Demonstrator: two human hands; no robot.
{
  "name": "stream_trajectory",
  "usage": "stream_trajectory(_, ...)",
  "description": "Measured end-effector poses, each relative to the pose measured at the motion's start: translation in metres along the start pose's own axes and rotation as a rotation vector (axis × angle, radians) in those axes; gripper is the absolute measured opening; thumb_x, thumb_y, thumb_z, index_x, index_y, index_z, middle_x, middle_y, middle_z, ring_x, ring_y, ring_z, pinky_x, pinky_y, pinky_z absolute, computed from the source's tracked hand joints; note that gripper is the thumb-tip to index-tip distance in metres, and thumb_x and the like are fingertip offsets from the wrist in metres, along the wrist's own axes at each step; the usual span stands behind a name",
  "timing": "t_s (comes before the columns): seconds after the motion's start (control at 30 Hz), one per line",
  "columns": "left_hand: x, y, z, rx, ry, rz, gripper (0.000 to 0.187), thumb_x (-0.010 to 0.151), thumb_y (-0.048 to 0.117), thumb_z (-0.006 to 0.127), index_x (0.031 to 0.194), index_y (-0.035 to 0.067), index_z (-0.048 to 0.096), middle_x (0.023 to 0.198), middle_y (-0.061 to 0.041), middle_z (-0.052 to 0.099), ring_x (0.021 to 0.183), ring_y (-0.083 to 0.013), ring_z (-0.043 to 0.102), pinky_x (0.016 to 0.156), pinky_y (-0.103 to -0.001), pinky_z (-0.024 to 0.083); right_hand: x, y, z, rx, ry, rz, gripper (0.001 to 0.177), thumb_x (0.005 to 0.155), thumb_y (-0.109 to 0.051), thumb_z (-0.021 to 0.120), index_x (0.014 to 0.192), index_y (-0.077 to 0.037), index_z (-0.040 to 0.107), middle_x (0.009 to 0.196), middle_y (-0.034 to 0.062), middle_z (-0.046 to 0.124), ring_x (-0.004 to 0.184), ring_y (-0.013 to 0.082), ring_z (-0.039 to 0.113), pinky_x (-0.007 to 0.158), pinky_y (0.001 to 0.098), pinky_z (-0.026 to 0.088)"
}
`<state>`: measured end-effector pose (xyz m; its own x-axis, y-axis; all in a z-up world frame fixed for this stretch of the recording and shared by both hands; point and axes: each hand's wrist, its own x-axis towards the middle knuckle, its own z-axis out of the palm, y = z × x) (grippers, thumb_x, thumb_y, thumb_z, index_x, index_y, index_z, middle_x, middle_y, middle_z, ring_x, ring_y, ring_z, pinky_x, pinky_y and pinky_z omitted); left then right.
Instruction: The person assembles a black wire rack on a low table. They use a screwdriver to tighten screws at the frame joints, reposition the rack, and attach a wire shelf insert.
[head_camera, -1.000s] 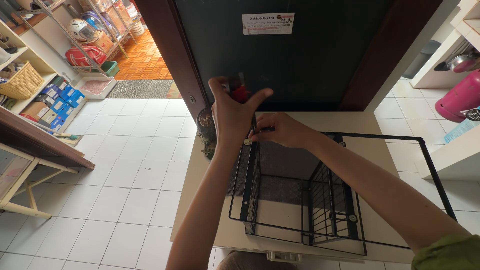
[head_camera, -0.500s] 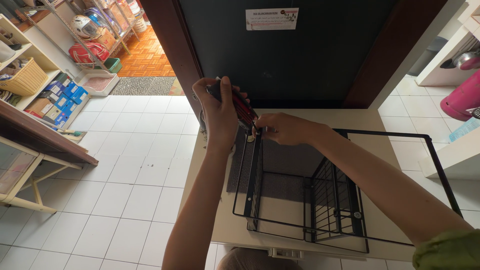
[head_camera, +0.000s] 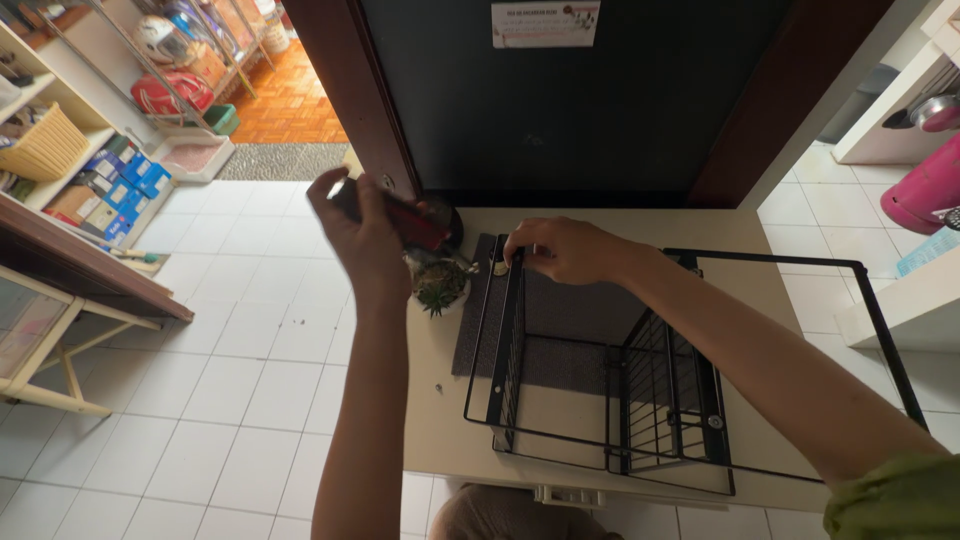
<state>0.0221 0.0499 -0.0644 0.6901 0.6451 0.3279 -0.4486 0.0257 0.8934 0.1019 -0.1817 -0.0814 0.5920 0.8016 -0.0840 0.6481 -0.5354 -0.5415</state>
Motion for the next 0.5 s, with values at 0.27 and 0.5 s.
stream_trajectory(0.27, -0.045, -0.070, -0.090, -0.180, 0.271, -0.275, 0.034, 0.103, 0.017, 0.053, 0.131, 0.011, 0.035, 0.096, -0.009, 0.056, 0.079, -0.0229, 0.070, 0.073, -0.044, 0.067, -0.006, -0.007, -0.004, -0.084, -0.018, 0.011, 0.031, 0.092, -0.014, 0.068, 0.121, -0.023, 0.069, 0.118, -0.0027, 0.069, 0.093, 0.0162, 0.070, 0.083, 0.0334, 0.058)
stream_trajectory(0.5, -0.080, -0.116, -0.118, -0.252, 0.342, -0.344, 0.030, 0.105, 0.016, 0.052, 0.130, 0.010, 0.035, 0.096, -0.013, 0.055, 0.078, -0.0246, 0.070, 0.074, -0.046, 0.068, -0.018, -0.030, -0.017, -0.172, 0.021, 0.046, 0.038, 0.093, -0.013, 0.065, 0.129, -0.022, 0.060, 0.139, -0.0006, 0.056, 0.110, 0.0211, 0.066, 0.083, 0.0379, 0.057)
